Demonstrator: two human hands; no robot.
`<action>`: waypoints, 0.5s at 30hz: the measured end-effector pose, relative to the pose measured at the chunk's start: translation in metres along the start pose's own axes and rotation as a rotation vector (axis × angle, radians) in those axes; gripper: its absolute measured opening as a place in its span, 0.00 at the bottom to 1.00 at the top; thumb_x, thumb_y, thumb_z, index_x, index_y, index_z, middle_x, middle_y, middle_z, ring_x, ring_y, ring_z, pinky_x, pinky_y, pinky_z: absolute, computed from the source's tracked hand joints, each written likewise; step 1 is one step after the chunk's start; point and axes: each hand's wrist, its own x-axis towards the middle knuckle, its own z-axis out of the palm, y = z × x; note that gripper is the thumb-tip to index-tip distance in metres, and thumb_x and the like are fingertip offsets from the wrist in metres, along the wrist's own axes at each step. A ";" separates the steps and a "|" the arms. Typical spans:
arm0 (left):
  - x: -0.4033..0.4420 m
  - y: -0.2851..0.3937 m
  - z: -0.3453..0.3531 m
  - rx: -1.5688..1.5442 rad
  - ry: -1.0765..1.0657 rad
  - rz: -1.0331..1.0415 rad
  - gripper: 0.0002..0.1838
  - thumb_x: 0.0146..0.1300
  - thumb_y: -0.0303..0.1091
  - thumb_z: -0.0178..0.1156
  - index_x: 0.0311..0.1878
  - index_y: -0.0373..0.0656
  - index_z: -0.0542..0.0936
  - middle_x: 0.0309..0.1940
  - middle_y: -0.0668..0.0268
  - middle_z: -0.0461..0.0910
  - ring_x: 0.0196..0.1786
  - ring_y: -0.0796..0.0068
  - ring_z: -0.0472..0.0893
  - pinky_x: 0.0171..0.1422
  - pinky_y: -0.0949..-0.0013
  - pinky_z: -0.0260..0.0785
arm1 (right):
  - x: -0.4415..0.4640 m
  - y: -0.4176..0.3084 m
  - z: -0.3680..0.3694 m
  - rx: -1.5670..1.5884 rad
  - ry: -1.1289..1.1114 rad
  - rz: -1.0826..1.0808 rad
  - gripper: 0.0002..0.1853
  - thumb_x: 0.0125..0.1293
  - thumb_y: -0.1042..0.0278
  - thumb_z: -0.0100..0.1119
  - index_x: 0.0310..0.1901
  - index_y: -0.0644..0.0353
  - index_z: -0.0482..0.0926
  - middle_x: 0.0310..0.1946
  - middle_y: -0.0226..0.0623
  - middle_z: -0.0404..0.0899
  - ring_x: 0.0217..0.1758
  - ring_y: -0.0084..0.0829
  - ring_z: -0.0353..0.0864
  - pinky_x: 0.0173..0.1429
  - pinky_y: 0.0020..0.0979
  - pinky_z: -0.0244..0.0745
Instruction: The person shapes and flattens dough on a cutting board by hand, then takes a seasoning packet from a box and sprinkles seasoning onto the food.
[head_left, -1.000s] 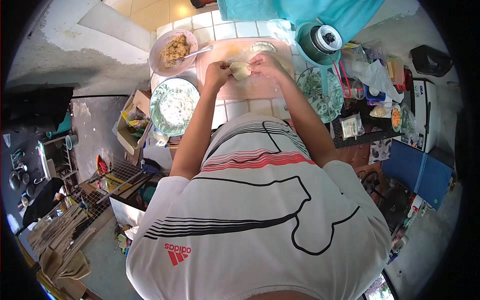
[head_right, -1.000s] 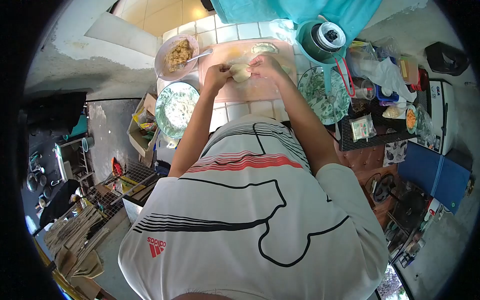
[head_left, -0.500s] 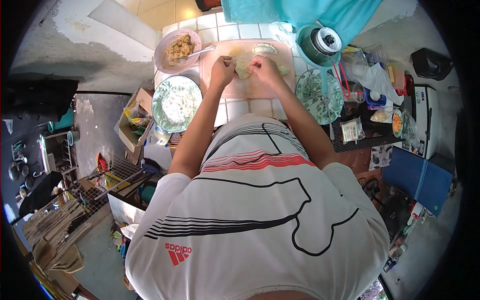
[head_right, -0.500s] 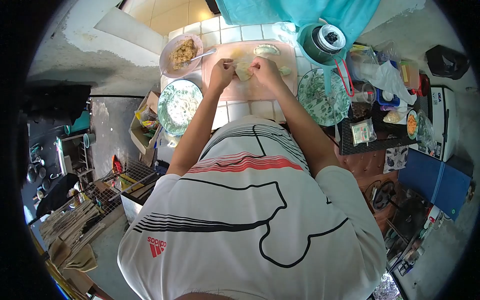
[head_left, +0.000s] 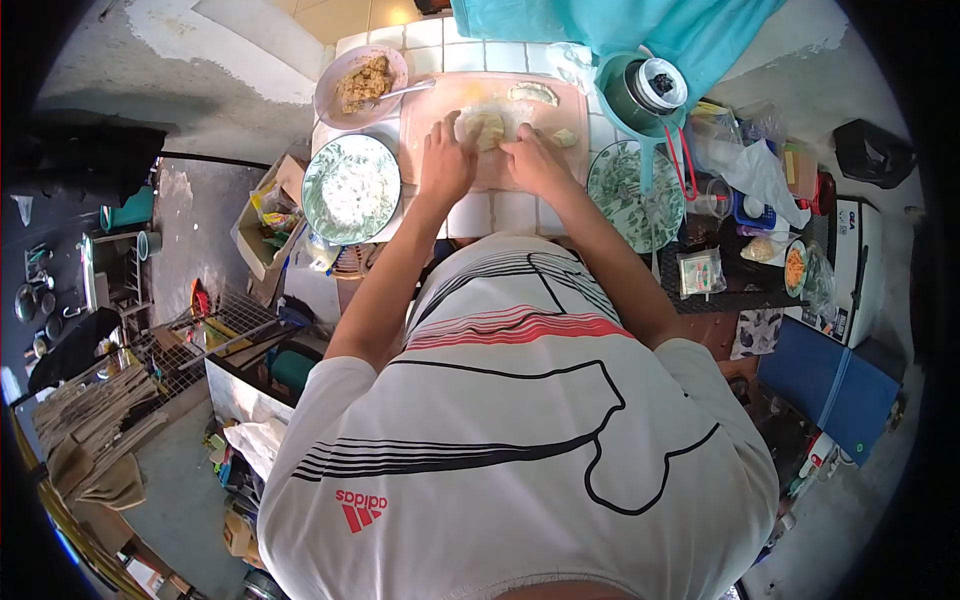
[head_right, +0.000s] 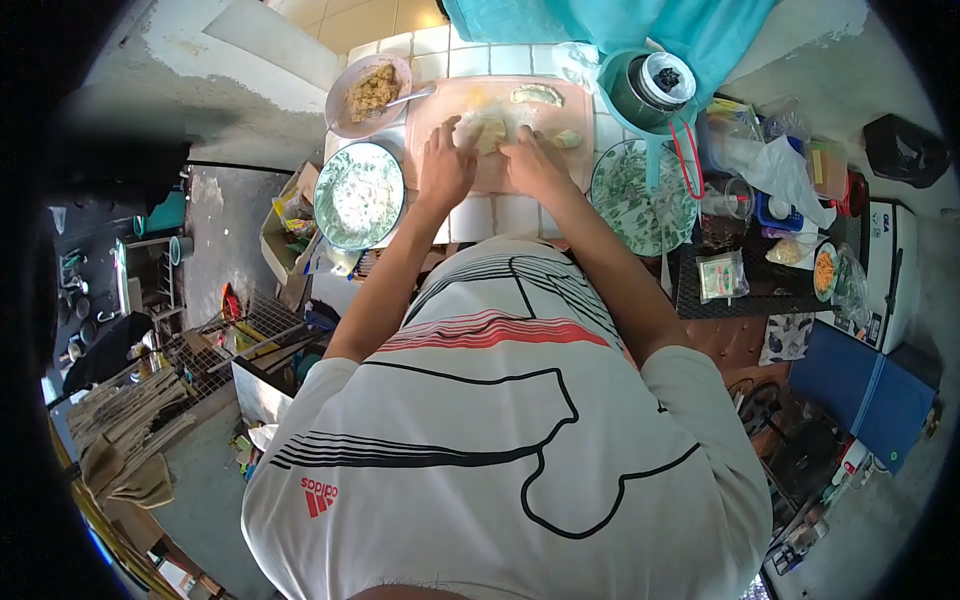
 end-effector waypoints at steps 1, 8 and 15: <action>-0.009 0.002 0.002 -0.001 0.000 -0.009 0.27 0.66 0.32 0.59 0.70 0.53 0.78 0.73 0.43 0.66 0.69 0.42 0.72 0.71 0.46 0.67 | -0.002 0.001 0.000 0.026 0.031 -0.002 0.17 0.70 0.66 0.56 0.58 0.46 0.85 0.52 0.44 0.77 0.55 0.46 0.82 0.58 0.46 0.80; -0.047 -0.001 -0.014 0.024 0.140 -0.066 0.26 0.70 0.39 0.62 0.70 0.49 0.77 0.76 0.43 0.63 0.77 0.43 0.63 0.78 0.48 0.61 | 0.003 -0.016 -0.024 0.317 0.193 -0.091 0.14 0.67 0.70 0.61 0.54 0.57 0.85 0.49 0.46 0.82 0.53 0.47 0.84 0.57 0.46 0.81; -0.133 -0.091 -0.104 -0.270 0.429 -0.711 0.09 0.71 0.31 0.62 0.47 0.36 0.84 0.35 0.53 0.85 0.37 0.55 0.85 0.46 0.58 0.76 | 0.049 -0.142 0.021 0.481 0.045 -0.591 0.08 0.64 0.70 0.67 0.44 0.61 0.86 0.40 0.43 0.84 0.49 0.45 0.85 0.54 0.45 0.80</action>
